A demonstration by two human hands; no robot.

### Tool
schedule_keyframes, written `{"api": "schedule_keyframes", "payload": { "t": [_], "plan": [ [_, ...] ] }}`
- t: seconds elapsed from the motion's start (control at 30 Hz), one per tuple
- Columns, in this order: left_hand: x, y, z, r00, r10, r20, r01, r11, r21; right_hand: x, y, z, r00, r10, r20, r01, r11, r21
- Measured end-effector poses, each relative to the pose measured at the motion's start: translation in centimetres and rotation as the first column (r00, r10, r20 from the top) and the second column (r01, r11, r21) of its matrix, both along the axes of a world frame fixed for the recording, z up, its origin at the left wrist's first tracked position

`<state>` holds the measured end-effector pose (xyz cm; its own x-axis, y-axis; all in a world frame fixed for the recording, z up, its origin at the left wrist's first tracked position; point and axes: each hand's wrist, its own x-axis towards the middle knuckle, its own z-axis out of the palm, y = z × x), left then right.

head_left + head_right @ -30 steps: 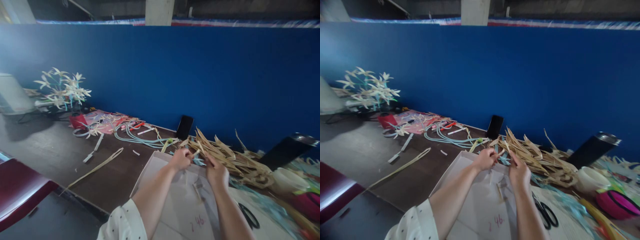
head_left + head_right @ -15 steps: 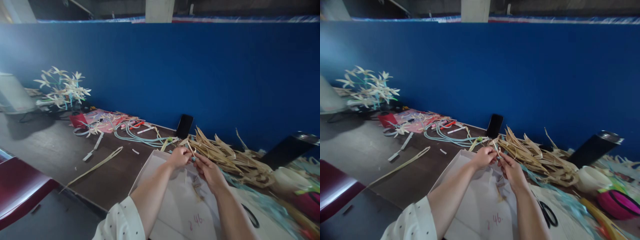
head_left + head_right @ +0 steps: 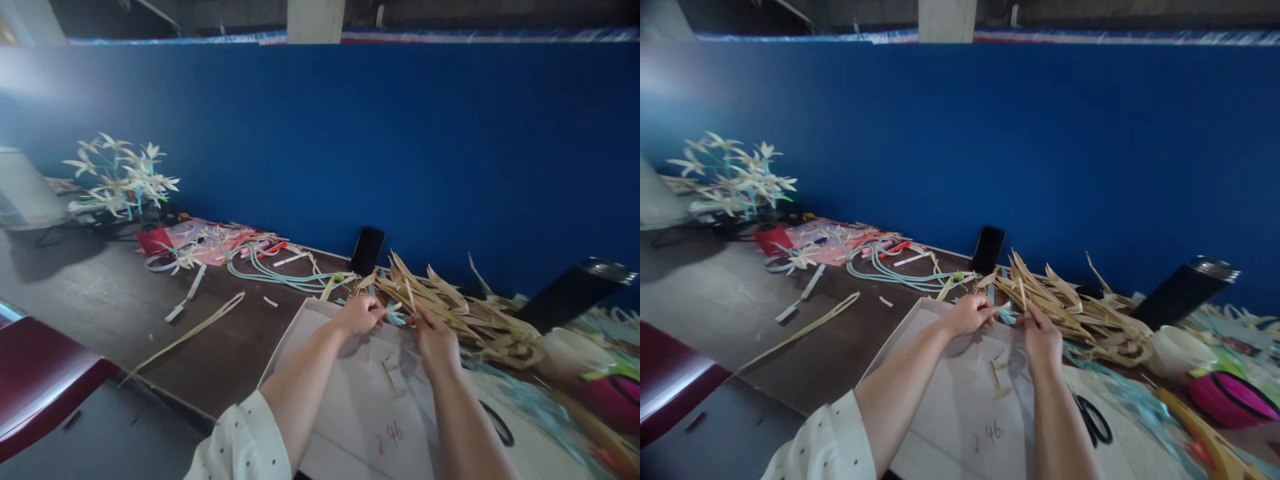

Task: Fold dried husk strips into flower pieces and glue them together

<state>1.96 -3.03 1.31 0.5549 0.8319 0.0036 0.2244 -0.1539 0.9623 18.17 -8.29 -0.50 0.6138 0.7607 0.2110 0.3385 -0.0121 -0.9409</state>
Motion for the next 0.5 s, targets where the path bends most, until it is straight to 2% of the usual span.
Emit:
{"api": "schedule_keyframes", "payload": {
  "t": [0.1, 0.17, 0.23, 0.33, 0.5],
  "plan": [
    [-0.8, 0.0, 0.6, 0.986, -0.158, -0.057, 0.157, 0.987, -0.019, 0.3, 0.1, -0.1, 0.985, -0.073, -0.158, 0.082, 0.995, 0.052],
    [-1.3, 0.2, 0.8, 0.956, -0.263, -0.134, 0.261, 0.965, -0.027, 0.1, 0.2, -0.1, 0.974, -0.058, -0.217, 0.078, 0.993, 0.086],
    [-1.6, 0.4, 0.8, 0.924, -0.314, -0.217, 0.315, 0.949, -0.032, -0.2, 0.2, -0.1, 0.976, -0.020, -0.218, 0.047, 0.992, 0.120],
    [-1.8, 0.5, 0.9, 0.905, -0.290, -0.311, 0.313, 0.949, 0.026, -0.7, 0.0, 0.0, 0.978, 0.030, -0.206, 0.000, 0.990, 0.144],
    [-1.9, 0.1, 1.7, 0.890, -0.102, -0.445, 0.206, 0.959, 0.193, -0.9, -0.2, 0.4, 0.964, 0.053, -0.262, -0.015, 0.990, 0.143]
  ]
}}
